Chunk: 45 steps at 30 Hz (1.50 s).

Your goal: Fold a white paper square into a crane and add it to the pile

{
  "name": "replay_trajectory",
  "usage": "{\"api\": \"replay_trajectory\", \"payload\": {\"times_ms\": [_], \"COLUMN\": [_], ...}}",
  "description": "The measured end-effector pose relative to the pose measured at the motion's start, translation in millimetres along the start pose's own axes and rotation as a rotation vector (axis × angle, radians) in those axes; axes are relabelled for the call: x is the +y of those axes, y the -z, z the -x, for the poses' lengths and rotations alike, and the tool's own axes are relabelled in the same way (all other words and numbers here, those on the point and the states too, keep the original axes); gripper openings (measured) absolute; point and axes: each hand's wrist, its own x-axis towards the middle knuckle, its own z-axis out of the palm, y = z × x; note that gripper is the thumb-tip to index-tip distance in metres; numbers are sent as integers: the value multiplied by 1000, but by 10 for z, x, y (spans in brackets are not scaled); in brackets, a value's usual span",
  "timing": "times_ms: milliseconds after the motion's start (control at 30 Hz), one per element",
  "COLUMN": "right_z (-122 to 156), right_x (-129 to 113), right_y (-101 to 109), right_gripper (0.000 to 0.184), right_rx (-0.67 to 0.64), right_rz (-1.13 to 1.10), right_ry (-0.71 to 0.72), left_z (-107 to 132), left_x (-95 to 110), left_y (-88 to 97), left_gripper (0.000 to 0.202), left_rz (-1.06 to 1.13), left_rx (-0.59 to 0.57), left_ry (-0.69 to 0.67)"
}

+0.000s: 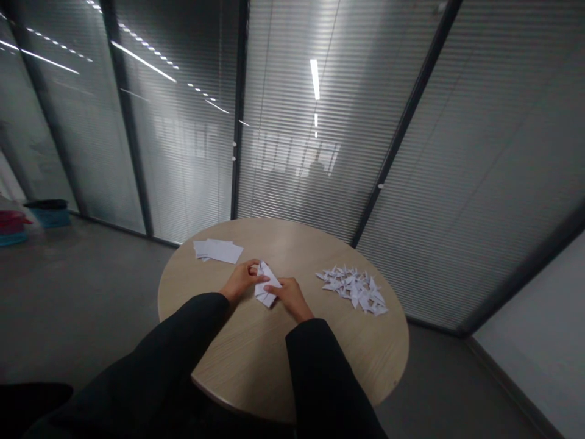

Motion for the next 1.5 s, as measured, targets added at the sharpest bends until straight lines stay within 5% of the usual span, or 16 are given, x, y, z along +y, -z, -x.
{"api": "replay_trajectory", "payload": {"times_ms": [433,967,1200,1500], "right_z": [19,-52,-18,-6], "right_x": [-56,71,35,9], "right_y": [52,44,32,25], "right_gripper": [34,35,36,35], "right_rx": [88,47,2,-74], "right_rz": [-64,74,-13,41], "right_ry": [-47,9,-57,-46], "left_z": [23,-23,34,22], "left_x": [16,-64,42,21], "left_y": [1,11,-30,-5], "left_gripper": [66,64,43,41], "left_rz": [227,211,382,544], "left_rx": [-118,-40,-123,-171], "left_ry": [150,154,126,193]}}
